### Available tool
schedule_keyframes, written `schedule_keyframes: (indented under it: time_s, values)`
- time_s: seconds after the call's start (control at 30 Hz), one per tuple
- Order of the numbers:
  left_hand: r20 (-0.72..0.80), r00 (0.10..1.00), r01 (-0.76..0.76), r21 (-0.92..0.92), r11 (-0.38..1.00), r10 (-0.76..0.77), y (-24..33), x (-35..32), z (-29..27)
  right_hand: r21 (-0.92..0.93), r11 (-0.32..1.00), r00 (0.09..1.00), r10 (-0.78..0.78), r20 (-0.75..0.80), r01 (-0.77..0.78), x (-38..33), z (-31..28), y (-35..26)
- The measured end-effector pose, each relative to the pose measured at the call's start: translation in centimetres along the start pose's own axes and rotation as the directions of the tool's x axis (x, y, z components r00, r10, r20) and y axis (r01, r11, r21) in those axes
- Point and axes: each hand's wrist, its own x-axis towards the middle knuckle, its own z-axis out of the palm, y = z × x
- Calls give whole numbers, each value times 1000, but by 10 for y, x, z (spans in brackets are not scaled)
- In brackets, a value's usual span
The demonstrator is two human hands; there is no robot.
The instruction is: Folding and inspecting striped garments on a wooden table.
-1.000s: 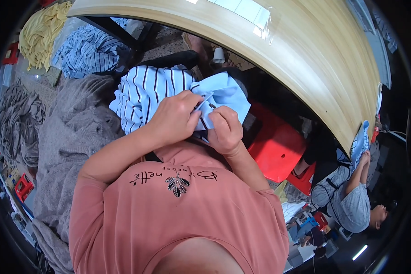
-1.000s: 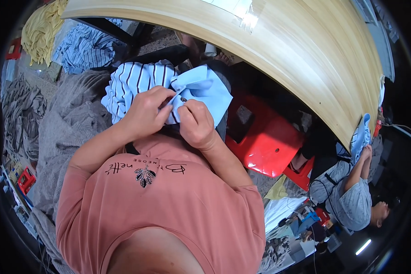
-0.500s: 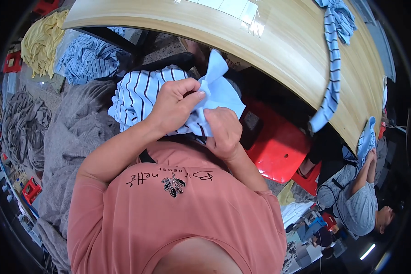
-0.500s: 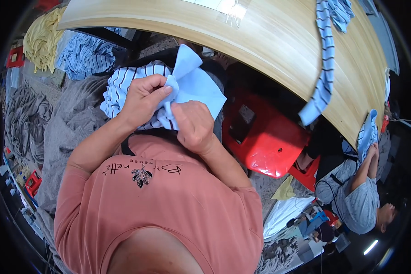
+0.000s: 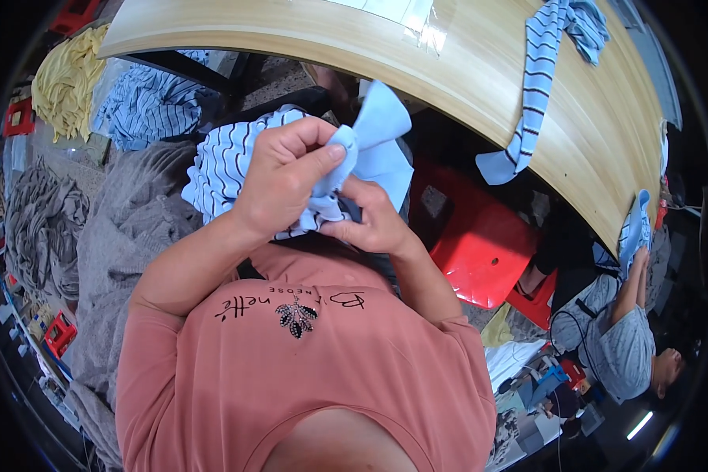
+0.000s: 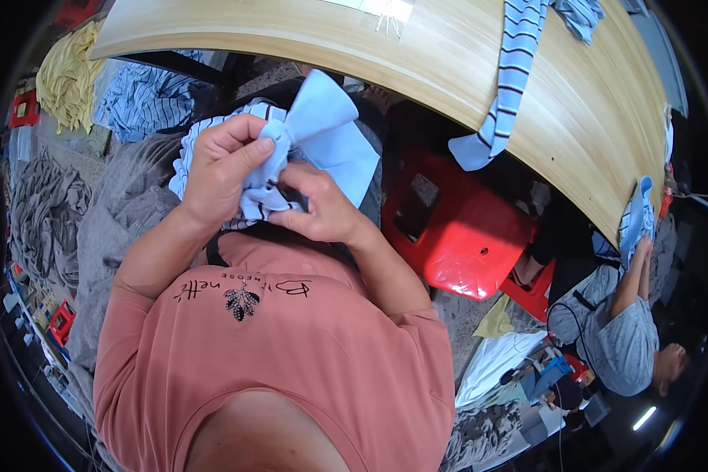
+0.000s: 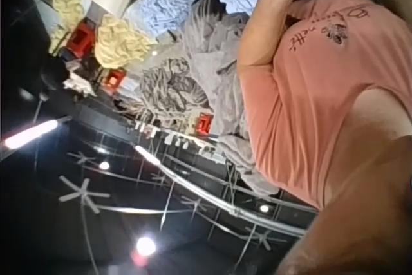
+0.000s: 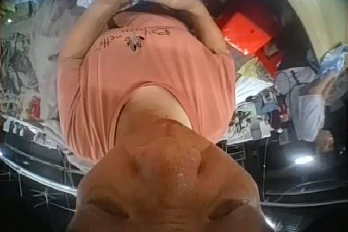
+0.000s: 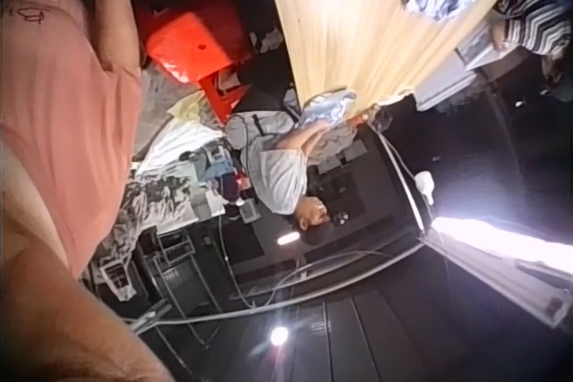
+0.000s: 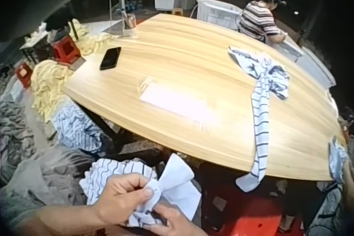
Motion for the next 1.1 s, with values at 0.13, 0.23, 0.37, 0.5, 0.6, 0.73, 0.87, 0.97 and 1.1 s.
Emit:
schedule_keyframes:
  time_s: [0.13,0.23,0.37,0.5,0.6,0.73,0.87,0.97,1.1]
  values:
    - [-42,999,-31,-43,999,29,2,1,-8,-58,976,971,-214,-109,209,-1,-6,-4]
    - [-25,999,-21,117,993,24,-4,0,-8,-483,794,861,-488,-144,370,-4,1,-32]
    - [19,998,52,96,994,-54,-3,-5,-5,-642,717,861,-479,-171,271,-12,14,-36]
    - [52,998,23,169,985,-33,1,-8,-8,-746,619,795,-569,-209,247,-7,10,-29]
    - [102,992,61,183,981,-81,2,-8,-10,-772,554,795,-596,-108,310,-6,10,-29]
    - [111,984,134,48,990,-138,-1,-6,-13,-758,562,885,-463,43,330,-7,3,-40]
    - [72,997,24,228,973,-41,-4,-6,-14,-796,514,929,-334,157,319,-7,2,-46]
    - [116,990,48,276,960,-83,3,-7,-10,-846,452,869,-495,26,283,-7,4,-39]
    - [127,982,118,177,977,-142,1,-6,-13,-889,387,876,-481,30,243,-6,4,-40]
